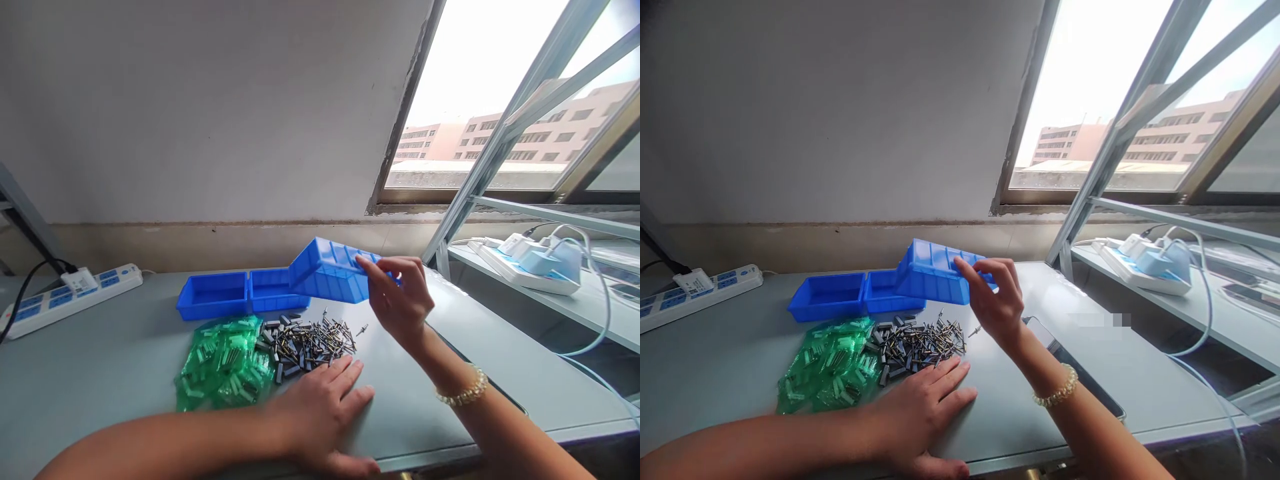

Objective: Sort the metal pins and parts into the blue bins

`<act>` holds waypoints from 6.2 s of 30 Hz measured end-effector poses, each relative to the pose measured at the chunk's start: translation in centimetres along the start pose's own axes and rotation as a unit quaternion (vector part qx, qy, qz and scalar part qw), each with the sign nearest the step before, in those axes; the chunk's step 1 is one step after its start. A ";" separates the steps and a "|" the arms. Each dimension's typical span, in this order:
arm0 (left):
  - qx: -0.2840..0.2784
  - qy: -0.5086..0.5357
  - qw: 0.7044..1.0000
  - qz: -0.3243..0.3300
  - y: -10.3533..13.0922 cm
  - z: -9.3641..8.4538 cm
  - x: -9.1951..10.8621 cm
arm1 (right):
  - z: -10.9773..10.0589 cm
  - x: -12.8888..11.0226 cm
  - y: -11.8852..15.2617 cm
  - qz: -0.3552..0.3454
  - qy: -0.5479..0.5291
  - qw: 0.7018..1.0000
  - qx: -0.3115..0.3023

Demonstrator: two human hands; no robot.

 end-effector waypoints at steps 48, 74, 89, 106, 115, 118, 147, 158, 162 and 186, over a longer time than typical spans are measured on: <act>0.093 -0.285 0.925 -0.234 12.8 -7.7 -5.4 | 6.3 -3.4 13.1 0.307 -0.167 0.810 -0.471; 0.163 -0.214 0.880 -0.392 11.0 -10.6 -14.9 | 10.6 1.4 6.6 0.260 -0.011 0.897 -0.357; 0.165 -0.156 0.907 -0.355 10.9 -9.4 -16.5 | 10.8 1.6 9.0 0.305 0.029 0.849 -0.430; 0.183 -0.141 0.953 -0.197 10.8 -11.8 -13.4 | 9.1 1.3 6.7 0.242 -0.065 0.925 -0.287; 0.142 -0.133 0.963 -0.186 10.5 -10.4 -13.0 | 8.0 -3.0 4.3 0.207 -0.225 0.928 -0.214; 0.178 -0.114 0.953 -0.219 10.6 -10.7 -13.4 | 7.9 -2.8 4.3 0.241 -0.264 0.913 -0.198; 0.315 -0.183 0.931 0.026 10.4 -11.3 -3.0 | 3.8 -9.6 2.0 0.012 -0.275 0.954 -0.121; 0.360 0.071 0.906 -0.210 10.5 -11.3 -7.2 | 5.7 -7.7 2.2 0.180 -0.358 0.904 -0.148; 0.353 0.103 0.877 -0.308 10.9 -12.1 -10.6 | 6.7 -6.2 3.6 0.277 -0.361 0.874 -0.169; 0.018 0.034 0.980 -0.195 11.1 -11.4 -10.9 | 8.1 -7.3 4.8 0.296 -0.394 0.833 -0.251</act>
Point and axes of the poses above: each hand's wrist, its own y-axis away from the middle knuckle, its own z-axis out of the palm, x = y × z, the point moved 8 cm from there along -y, towards the middle knuckle, and after that the axes turned 9 degrees about -y, right-handed, at the moved point
